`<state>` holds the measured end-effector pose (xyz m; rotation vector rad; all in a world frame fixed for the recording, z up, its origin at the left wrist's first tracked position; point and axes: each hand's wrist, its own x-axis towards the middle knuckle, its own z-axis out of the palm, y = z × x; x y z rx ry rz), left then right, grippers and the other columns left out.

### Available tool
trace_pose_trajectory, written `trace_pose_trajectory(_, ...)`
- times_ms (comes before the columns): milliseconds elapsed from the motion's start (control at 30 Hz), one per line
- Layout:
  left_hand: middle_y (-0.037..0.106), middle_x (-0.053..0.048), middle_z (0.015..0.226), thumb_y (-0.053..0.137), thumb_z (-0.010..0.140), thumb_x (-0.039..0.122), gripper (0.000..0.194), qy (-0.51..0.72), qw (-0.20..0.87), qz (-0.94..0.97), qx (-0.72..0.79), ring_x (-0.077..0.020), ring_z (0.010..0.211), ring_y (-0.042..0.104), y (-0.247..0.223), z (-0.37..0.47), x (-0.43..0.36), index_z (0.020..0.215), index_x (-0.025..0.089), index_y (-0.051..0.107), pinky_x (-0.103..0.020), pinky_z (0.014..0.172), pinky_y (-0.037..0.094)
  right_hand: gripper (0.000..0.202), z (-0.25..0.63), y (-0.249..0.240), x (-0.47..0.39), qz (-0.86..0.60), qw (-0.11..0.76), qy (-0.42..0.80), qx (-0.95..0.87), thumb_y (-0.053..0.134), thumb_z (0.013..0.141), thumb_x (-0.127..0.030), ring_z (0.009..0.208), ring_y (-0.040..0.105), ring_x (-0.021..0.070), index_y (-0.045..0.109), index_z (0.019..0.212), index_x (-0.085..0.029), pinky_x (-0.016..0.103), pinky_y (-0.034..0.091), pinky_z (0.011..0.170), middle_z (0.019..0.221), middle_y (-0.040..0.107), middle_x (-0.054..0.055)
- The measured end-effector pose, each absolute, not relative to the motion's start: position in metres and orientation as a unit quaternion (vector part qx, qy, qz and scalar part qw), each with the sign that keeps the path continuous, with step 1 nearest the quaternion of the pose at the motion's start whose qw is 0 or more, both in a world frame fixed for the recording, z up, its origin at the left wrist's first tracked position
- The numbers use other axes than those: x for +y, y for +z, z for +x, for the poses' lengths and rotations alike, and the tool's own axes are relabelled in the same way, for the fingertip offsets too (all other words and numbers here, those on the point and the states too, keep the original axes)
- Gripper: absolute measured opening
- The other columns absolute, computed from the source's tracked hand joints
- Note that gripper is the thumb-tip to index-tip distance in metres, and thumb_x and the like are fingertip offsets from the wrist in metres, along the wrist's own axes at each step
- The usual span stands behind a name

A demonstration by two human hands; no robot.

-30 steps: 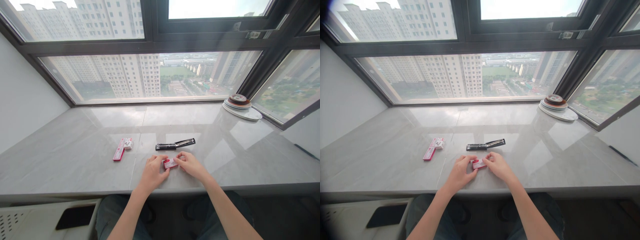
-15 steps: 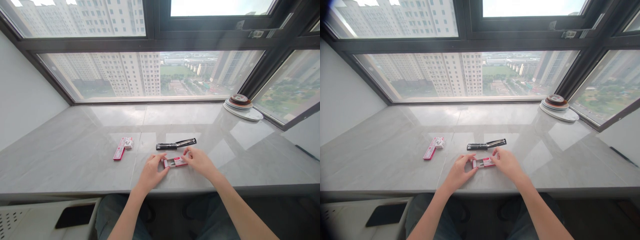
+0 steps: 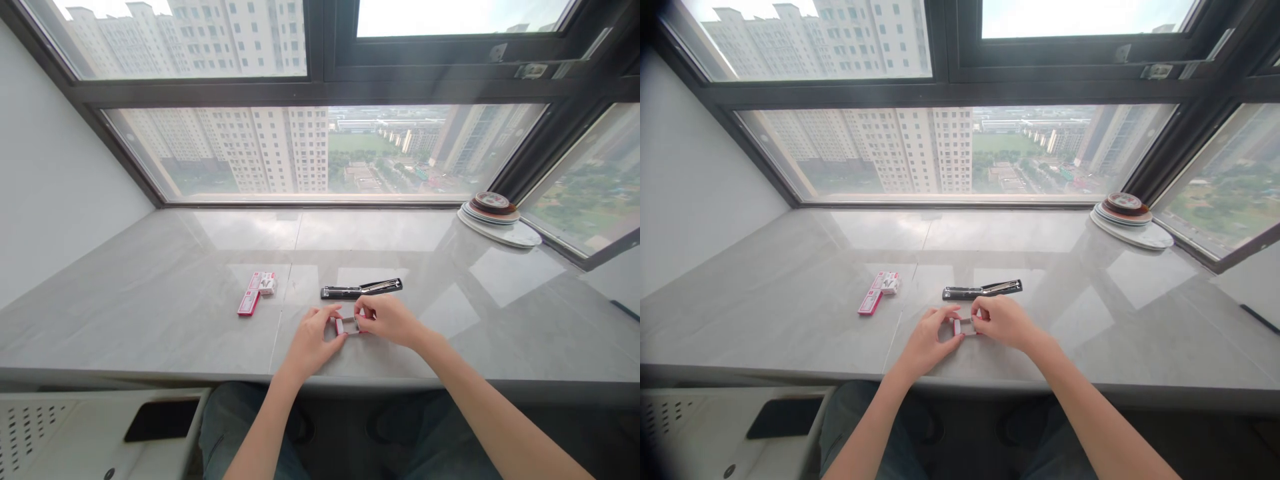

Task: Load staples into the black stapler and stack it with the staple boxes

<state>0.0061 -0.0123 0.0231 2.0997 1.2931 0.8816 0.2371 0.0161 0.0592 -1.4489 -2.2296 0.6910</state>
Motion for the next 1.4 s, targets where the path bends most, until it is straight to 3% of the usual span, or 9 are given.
trace_pose_trajectory(200,0.071,-0.002,0.119,0.075,0.085,0.028,0.057,0.337,0.238,0.774,0.481,-0.0234,0.114,0.063,0.021,0.005,-0.011,0.139,0.033,0.057,-0.04,0.103,0.05,0.025,0.282,0.04,0.002,-0.568,0.255,0.307,-0.72,0.064,0.091,-0.045,0.061,0.051,0.0152,0.075,0.097,-0.024,0.027,0.039,0.061,0.064,0.059,-0.003)
trace_pose_trajectory(300,0.073,-0.002,0.105,0.066,0.094,0.035,0.039,0.34,0.238,0.755,0.507,-0.0225,0.102,0.066,0.02,0.008,-0.01,0.132,0.029,0.061,-0.039,0.097,0.051,0.04,0.287,0.032,-0.003,-0.566,0.235,0.325,-0.72,0.073,0.084,-0.054,0.062,0.052,0.0157,0.075,0.111,-0.024,0.027,0.041,0.062,0.068,0.062,-0.003)
trace_pose_trajectory(400,0.073,0.0,0.09,0.055,0.1,0.03,0.025,0.333,0.249,0.745,0.522,-0.0198,0.084,0.067,0.018,0.017,-0.01,0.123,0.028,0.065,-0.037,0.09,0.05,0.043,0.278,0.032,-0.005,-0.554,0.225,0.321,-0.734,0.076,0.081,-0.056,0.066,0.055,0.0161,0.077,0.111,-0.025,0.027,0.041,0.063,0.076,0.067,-0.001)
trace_pose_trajectory(600,0.072,0.002,0.086,0.051,0.1,0.03,0.02,0.336,0.25,0.744,0.521,-0.0179,0.073,0.063,0.015,0.02,-0.01,0.114,0.028,0.065,-0.035,0.081,0.049,0.04,0.26,0.045,-0.008,-0.559,0.204,0.262,-0.76,0.076,0.082,-0.056,0.061,0.053,0.0144,0.079,0.113,-0.03,0.026,0.035,0.059,0.068,0.061,-0.003)
trace_pose_trajectory(733,0.07,-0.002,0.101,0.065,0.093,0.036,0.026,0.343,0.165,0.723,0.576,-0.0224,0.095,0.062,0.016,0.004,0.022,0.118,0.028,0.064,-0.038,0.09,0.047,0.033,0.249,0.048,-0.009,-0.534,0.212,0.239,-0.783,0.071,0.089,-0.057,0.062,0.054,0.0136,0.081,0.112,-0.036,0.026,0.035,0.061,0.068,0.061,-0.003)
trace_pose_trajectory(800,0.066,-0.006,0.118,0.076,0.085,0.041,0.039,0.318,0.139,0.722,0.599,-0.0278,0.113,0.057,0.016,-0.001,0.042,0.12,0.029,0.066,-0.042,0.097,0.044,0.026,0.242,0.046,-0.011,-0.514,0.218,0.236,-0.796,0.069,0.092,-0.053,0.065,0.056,0.0138,0.082,0.106,-0.035,0.026,0.036,0.064,0.07,0.063,-0.002)
trace_pose_trajectory(867,0.062,-0.005,0.127,0.08,0.081,0.044,0.039,0.284,0.14,0.725,0.611,-0.0308,0.123,0.051,0.015,-0.001,0.055,0.116,0.032,0.069,-0.044,0.101,0.041,0.024,0.236,0.043,-0.011,-0.501,0.223,0.231,-0.804,0.068,0.094,-0.048,0.065,0.056,0.0142,0.082,0.104,-0.032,0.027,0.036,0.065,0.07,0.065,-0.001)
trace_pose_trajectory(1100,0.061,-0.001,0.131,0.081,0.082,0.051,0.031,0.291,0.147,0.755,0.569,-0.029,0.129,0.048,0.004,0.002,0.027,0.107,0.036,0.07,-0.045,0.109,0.036,0.02,0.228,0.048,0.013,-0.508,0.283,0.202,-0.788,0.064,0.097,-0.039,0.063,0.054,0.014,0.079,0.105,-0.028,0.026,0.035,0.063,0.071,0.066,-0.001)
trace_pose_trajectory(1400,0.062,0.0,0.128,0.081,0.083,0.046,0.026,0.307,0.131,0.756,0.563,-0.0282,0.129,0.049,0.005,0.002,0.017,0.105,0.036,0.071,-0.049,0.118,0.029,0.02,0.213,0.052,0.035,-0.481,0.216,0.198,-0.827,0.064,0.097,-0.039,0.067,0.059,0.0149,0.08,0.104,-0.029,0.027,0.034,0.065,0.075,0.071,0.0)
